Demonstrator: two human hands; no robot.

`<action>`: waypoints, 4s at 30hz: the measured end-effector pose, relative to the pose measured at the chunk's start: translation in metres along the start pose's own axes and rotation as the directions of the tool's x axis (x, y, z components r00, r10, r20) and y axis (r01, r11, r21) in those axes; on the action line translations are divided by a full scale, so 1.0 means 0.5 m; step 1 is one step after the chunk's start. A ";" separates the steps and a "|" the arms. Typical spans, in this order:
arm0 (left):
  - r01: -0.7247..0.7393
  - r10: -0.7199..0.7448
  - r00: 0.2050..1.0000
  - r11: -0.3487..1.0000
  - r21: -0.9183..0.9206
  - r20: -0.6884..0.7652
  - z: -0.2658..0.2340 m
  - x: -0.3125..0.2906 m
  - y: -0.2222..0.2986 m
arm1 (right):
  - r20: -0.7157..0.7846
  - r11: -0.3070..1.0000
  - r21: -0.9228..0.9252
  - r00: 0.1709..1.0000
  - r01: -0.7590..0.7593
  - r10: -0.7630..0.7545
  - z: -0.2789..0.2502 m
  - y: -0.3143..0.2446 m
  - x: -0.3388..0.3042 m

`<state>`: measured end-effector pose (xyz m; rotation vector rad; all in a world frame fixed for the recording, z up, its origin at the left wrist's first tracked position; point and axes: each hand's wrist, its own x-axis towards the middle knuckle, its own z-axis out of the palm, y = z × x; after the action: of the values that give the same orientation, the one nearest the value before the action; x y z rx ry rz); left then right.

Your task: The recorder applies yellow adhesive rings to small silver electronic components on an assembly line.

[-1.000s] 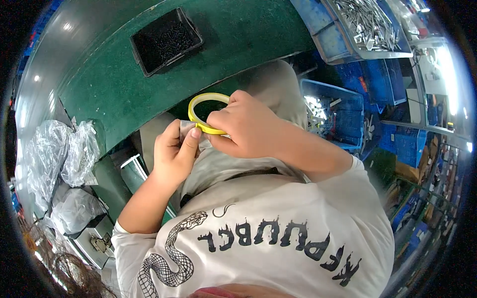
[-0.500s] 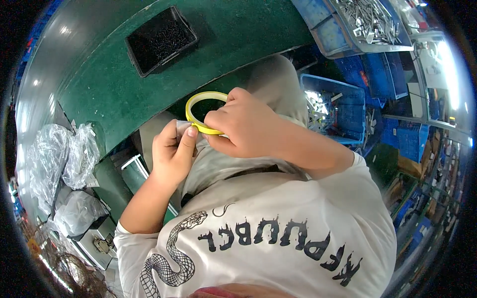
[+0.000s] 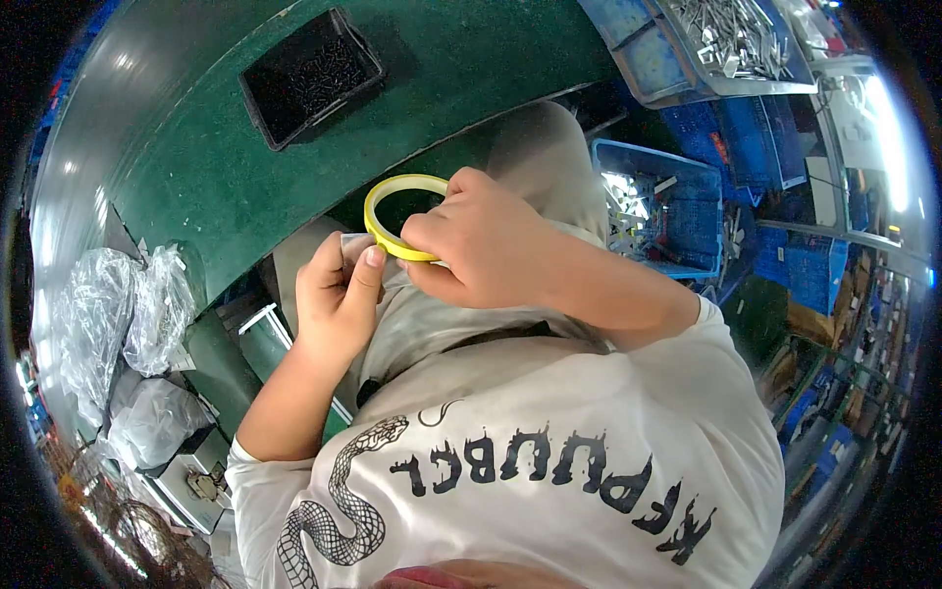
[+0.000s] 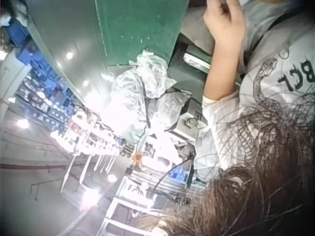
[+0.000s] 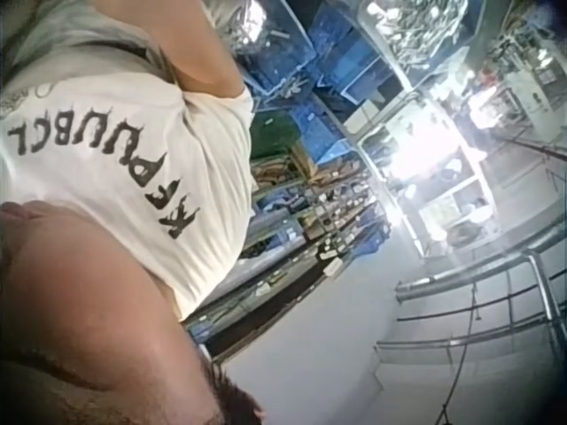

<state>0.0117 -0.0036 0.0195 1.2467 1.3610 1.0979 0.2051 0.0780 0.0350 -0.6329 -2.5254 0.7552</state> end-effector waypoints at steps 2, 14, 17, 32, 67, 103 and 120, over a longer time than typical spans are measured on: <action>0.004 -0.004 1.000 1.000 -0.011 0.005 0.000 -0.001 -0.003 | -0.007 1.000 -0.014 1.000 0.012 -0.012 0.001 0.000 0.000; -0.047 0.048 0.999 0.999 -0.019 0.020 0.003 0.001 -0.015 | -0.007 1.000 -0.010 1.000 0.008 -0.008 -0.001 0.001 0.001; -0.051 0.050 0.998 0.998 0.040 0.039 0.000 0.001 -0.011 | -0.005 1.000 0.004 1.000 0.003 -0.003 0.001 0.002 0.001; 0.152 -0.224 0.970 0.865 -0.478 -0.097 0.000 0.011 -0.008 | 0.061 0.949 0.316 0.998 0.003 -0.023 0.009 0.014 -0.002; 0.222 -0.267 0.964 0.813 -0.538 -0.005 0.004 -0.006 -0.003 | 0.155 0.778 0.584 0.973 -0.231 0.173 0.063 -0.024 0.008; 0.225 -0.250 0.968 0.820 -0.526 0.025 0.007 -0.006 0.008 | 0.298 0.637 0.675 0.927 -0.373 0.227 0.054 -0.020 0.005; 0.178 -0.252 0.966 0.813 -0.554 -0.060 0.005 -0.006 -0.011 | 0.039 0.865 0.469 0.982 -0.179 0.183 0.072 -0.018 -0.005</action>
<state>0.0136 -0.0070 0.0137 0.5923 1.1318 1.3023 0.1861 0.0554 0.0123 -0.6973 -2.1641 1.3766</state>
